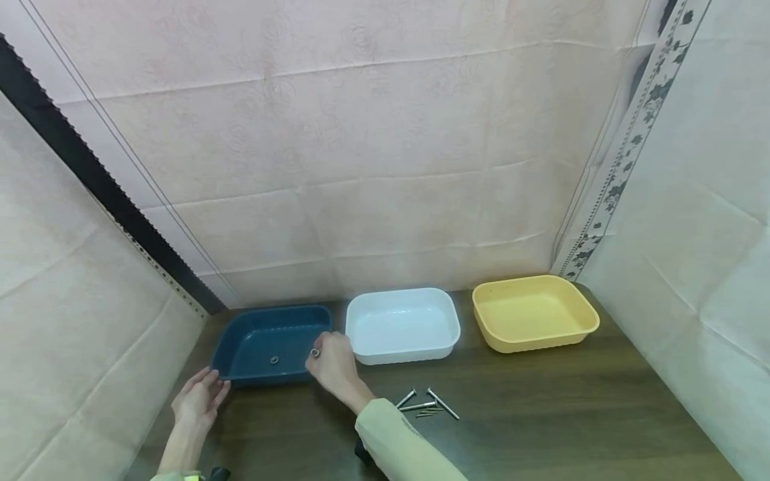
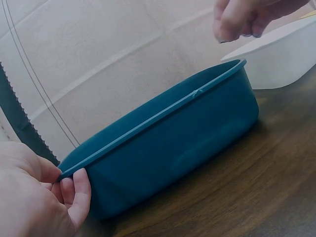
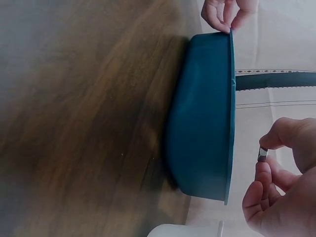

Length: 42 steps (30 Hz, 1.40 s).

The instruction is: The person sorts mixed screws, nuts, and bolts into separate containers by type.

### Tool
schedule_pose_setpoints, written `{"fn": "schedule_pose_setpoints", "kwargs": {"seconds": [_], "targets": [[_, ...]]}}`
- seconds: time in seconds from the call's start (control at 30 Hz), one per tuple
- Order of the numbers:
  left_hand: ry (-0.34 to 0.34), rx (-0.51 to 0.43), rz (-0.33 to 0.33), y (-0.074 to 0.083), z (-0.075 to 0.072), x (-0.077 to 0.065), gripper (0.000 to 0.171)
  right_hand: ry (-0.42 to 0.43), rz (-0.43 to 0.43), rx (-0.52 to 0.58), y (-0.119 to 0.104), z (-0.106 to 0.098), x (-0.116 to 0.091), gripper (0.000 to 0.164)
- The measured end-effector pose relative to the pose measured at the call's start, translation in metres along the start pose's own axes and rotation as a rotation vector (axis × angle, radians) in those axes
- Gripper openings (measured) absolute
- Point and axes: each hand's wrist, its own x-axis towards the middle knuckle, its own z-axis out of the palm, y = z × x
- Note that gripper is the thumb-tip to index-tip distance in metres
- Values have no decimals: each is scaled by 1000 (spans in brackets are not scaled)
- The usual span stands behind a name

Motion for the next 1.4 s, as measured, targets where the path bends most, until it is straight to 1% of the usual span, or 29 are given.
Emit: {"fn": "schedule_pose_setpoints", "kwargs": {"seconds": [0.07,0.1,0.17,0.27,0.3,0.33,0.37,0.5,0.53,0.57,0.6,0.63,0.7,0.77,0.8,0.83,0.9,0.97,1.03,1.07,1.17,1.3,1.4], "targets": [[0,-13,1,-1,0,0,37,-6,11,-8,0,3,3,10],[-13,-4,8,0,0,-1,35,-11,14,-12,0,5,4,10],[-17,-10,7,0,1,-3,32,-23,16,-25,0,8,7,10],[-27,-18,20,-2,1,-3,36,-36,18,-40,1,13,9,10],[-33,-4,14,4,4,-12,36,-40,21,-43,2,14,10,10],[-30,-15,2,7,6,-17,37,-39,20,-51,2,15,11,10],[-32,-4,8,10,8,-22,37,-36,19,-57,3,16,11,10],[-33,-1,2,12,10,-26,35,-26,16,-74,6,20,13,10],[-28,-12,11,5,7,-16,36,-23,14,-79,6,21,13,10],[-19,-17,23,0,6,-9,37,-26,18,-79,7,22,13,10],[-17,-34,21,-4,4,-2,39,-29,21,-79,7,22,13,10],[-15,-36,23,-6,3,1,41,-30,24,-84,7,23,13,10],[-18,-38,27,-7,2,3,42,-35,34,-90,8,24,13,11],[-22,-33,23,-3,3,-2,39,-37,42,-93,8,25,13,11],[-23,-24,18,0,4,-7,37,-37,43,-95,8,25,13,11],[-37,-14,21,4,5,-13,34,-38,45,-97,8,25,12,11],[-33,-7,-2,13,9,-26,29,-39,47,-93,7,25,12,11],[-27,2,-9,21,13,-39,25,-45,49,-90,6,24,12,11],[-25,15,-6,27,15,-48,22,-48,45,-84,5,23,11,12],[-15,19,-10,29,16,-50,21,-44,40,-79,4,21,11,12],[-3,16,-5,26,15,-45,22,-34,26,-52,2,16,11,13],[22,1,-13,11,8,-21,29,-27,20,10,1,7,8,14],[10,-2,-6,4,3,-8,36,-12,7,39,4,-3,4,14]]}}
